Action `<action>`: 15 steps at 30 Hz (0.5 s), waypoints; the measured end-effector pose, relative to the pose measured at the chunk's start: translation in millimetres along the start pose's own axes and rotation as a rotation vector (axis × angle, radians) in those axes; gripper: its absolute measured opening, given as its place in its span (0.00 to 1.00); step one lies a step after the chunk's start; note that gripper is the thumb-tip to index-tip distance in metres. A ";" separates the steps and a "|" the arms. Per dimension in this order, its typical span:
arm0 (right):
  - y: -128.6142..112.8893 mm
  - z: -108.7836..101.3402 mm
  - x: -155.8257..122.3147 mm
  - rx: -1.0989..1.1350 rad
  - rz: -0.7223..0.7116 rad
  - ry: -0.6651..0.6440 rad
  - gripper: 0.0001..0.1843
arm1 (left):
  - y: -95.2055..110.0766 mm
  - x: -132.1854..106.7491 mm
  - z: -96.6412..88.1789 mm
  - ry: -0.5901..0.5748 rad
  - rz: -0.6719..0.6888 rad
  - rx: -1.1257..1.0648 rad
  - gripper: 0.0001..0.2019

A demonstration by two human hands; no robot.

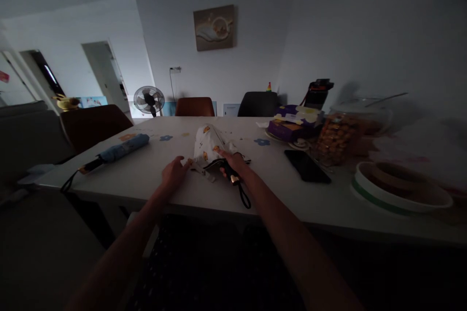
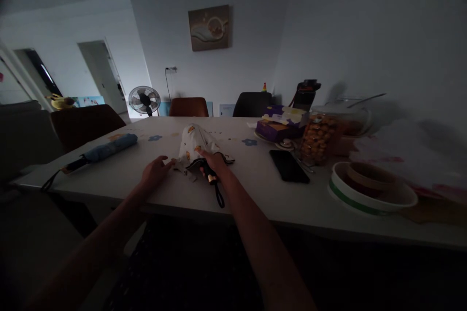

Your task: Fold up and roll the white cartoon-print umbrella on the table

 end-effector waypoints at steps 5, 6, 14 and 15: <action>-1.6 3.7 -1.5 0.004 -0.015 -0.013 0.13 | 5.1 -5.5 -21.4 0.225 0.194 -0.224 0.16; -1.5 4.3 -0.1 -0.003 -0.027 -0.023 0.13 | 10.1 -9.0 -28.4 0.291 0.256 -0.260 0.14; -17.6 10.9 2.5 -0.050 -0.247 -0.054 0.14 | 104.3 -25.9 -60.9 0.462 0.647 -0.340 0.17; -17.8 13.3 0.4 -0.012 -0.232 -0.062 0.16 | 116.1 -20.6 -59.2 0.446 0.654 -0.339 0.20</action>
Point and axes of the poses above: each hand's wrist, its own x-axis towards the middle knuckle, its own z-axis out of the palm, y = z × x, the point moved 10 cm from there along x, towards the middle knuckle, and after that the axes turned 14 degrees about -y, right-handed, at the moved point
